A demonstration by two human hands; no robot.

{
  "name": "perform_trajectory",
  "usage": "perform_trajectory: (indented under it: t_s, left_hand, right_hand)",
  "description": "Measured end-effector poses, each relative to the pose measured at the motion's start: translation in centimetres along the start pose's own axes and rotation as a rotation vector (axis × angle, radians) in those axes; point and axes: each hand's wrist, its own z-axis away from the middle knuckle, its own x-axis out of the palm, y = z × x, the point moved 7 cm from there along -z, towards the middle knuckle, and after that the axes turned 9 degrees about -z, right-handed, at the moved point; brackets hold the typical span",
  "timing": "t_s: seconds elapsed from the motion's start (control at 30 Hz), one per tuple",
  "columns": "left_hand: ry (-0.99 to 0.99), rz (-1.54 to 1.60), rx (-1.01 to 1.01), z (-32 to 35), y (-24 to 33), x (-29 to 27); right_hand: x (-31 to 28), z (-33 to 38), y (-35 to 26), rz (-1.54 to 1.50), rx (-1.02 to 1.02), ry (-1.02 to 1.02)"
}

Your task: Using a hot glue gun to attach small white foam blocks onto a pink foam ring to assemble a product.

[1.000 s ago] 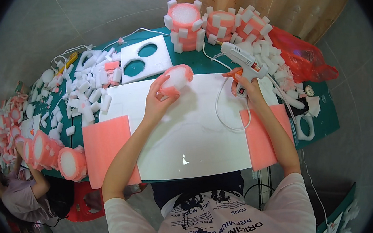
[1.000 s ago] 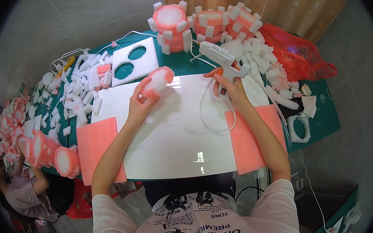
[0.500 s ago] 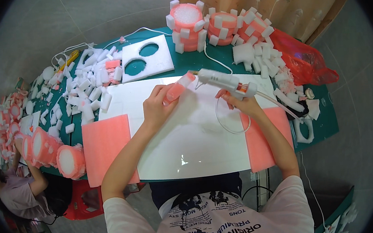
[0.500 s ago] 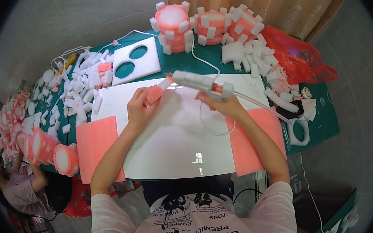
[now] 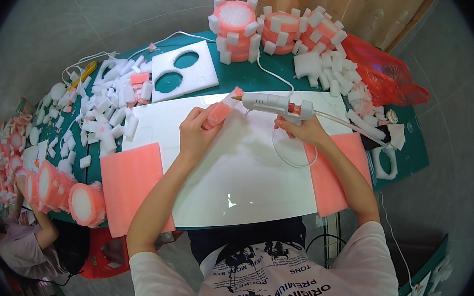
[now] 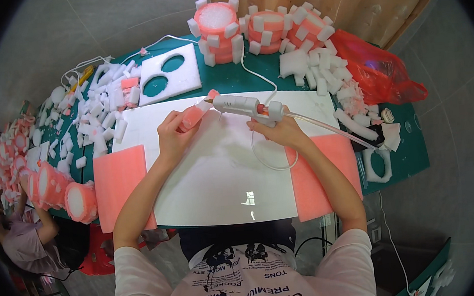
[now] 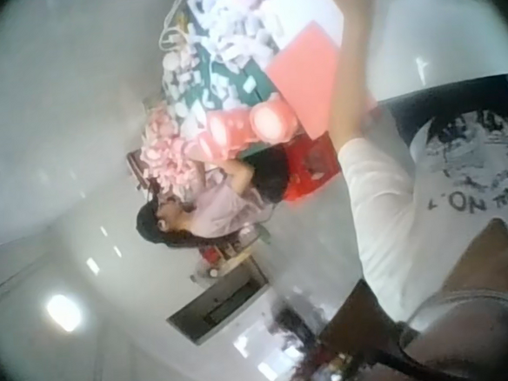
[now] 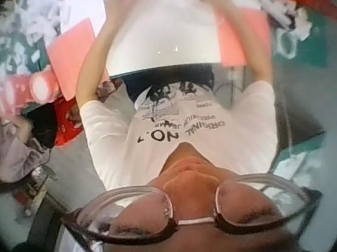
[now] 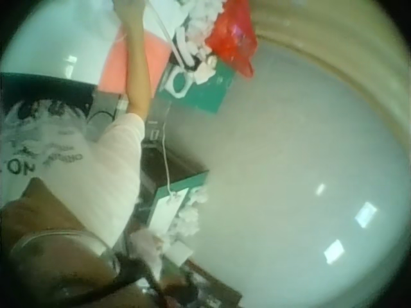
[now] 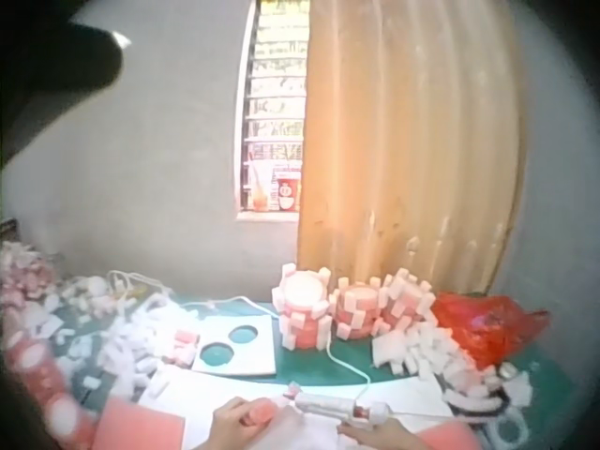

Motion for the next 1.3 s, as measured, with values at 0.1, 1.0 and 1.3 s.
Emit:
perform_trajectory:
  t_s: [0.1, 1.0, 1.3]
  left_hand:
    - [0.0, -0.015, 0.0, -0.1, -0.1, -0.1]
    - [0.025, -0.018, -0.005, -0.3, -0.8, 0.0]
    - [0.117, 0.008, -0.066, -0.7, -1.8, -1.0]
  right_hand:
    - [0.1, -0.1, -0.1, 0.038, -0.024, 0.012]
    - [-1.0, -0.1, 0.9, 0.145, 0.092, 0.046]
    - [-1.8, -1.0, -0.7, 0.043, -0.069, -0.062]
